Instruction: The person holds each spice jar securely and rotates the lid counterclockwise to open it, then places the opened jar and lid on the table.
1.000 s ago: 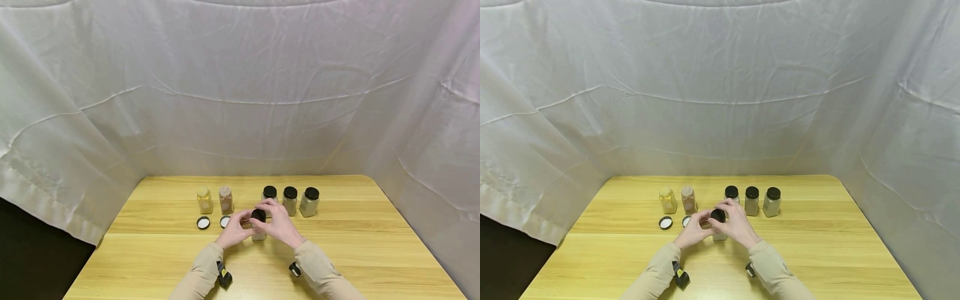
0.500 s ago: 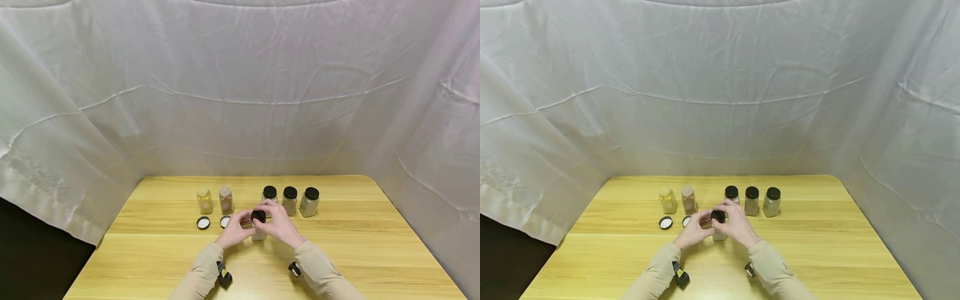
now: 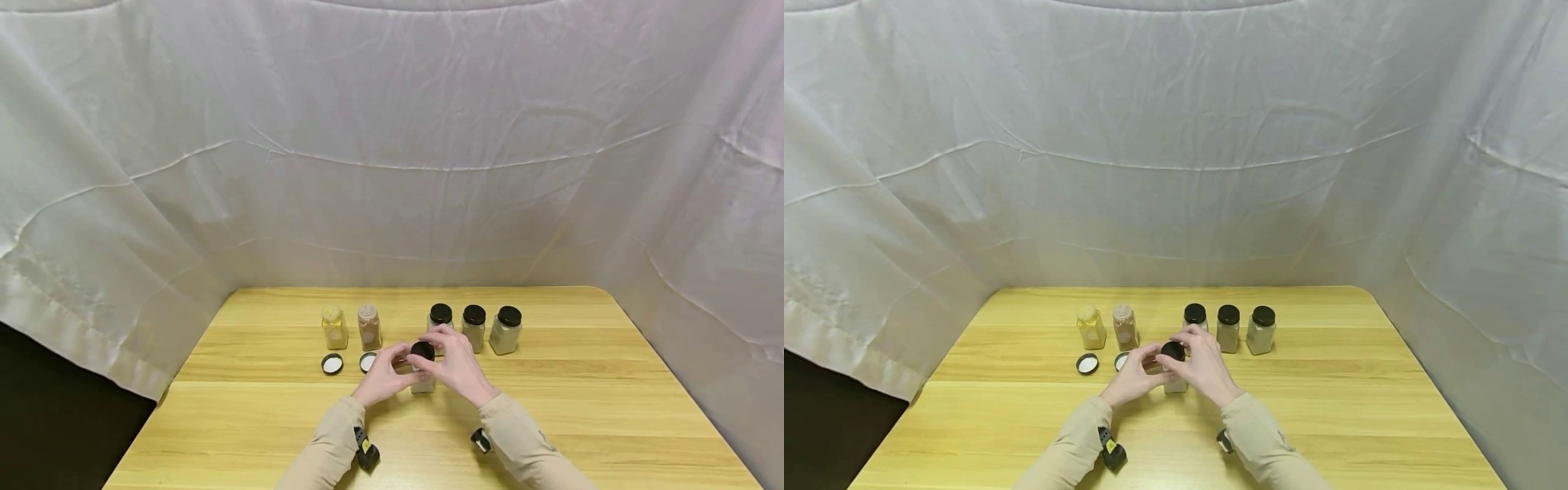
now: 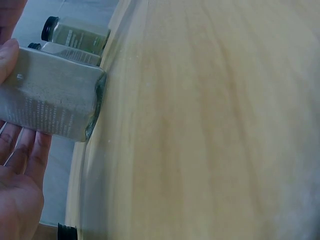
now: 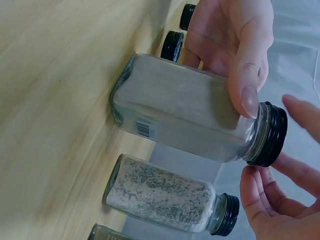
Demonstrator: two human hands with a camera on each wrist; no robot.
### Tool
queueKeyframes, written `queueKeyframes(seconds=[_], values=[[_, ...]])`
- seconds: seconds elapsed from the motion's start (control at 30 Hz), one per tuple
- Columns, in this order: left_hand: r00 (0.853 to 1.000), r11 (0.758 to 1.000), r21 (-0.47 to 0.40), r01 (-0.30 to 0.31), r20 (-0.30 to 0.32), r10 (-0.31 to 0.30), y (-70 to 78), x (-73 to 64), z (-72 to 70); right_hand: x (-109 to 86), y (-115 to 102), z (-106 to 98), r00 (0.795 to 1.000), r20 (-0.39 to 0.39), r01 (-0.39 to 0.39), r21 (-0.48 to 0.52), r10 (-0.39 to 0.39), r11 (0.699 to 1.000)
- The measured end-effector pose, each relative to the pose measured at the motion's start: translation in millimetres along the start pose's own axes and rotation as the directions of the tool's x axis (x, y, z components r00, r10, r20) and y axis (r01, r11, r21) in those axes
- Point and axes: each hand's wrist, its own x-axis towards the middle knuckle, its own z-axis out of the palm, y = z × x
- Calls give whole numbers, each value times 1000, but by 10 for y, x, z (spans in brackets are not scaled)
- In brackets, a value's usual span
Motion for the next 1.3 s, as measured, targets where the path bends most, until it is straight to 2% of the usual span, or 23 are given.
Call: queueKeyframes(seconds=[0.17,0.3,0.43,0.53,0.77,0.87,1.17,1.3], values=[[1000,1000,0,-14,0,14,0,1,-1,12,-18,-15,1000,24,-11,3,11,1000],[999,999,-7,-45,-2,45,-11,3,-7,13,-28,-32,998,68,10,41,-13,999],[999,998,-30,-47,5,47,-17,6,-8,10,-19,-38,995,93,29,69,-35,997],[999,998,-32,-51,2,51,-13,9,-5,4,-8,-33,996,84,30,74,-36,997],[1000,1000,-6,-11,-1,11,12,2,-4,7,-7,-10,1000,12,-10,54,9,998],[1000,1000,-14,-11,3,12,13,-2,-5,7,-6,-7,1000,12,-23,42,23,999],[999,999,-23,-37,9,37,-4,0,-9,11,-7,-42,996,94,0,96,-9,995],[999,999,-24,-47,10,47,-15,4,-6,10,4,-46,994,105,20,122,-33,992]])
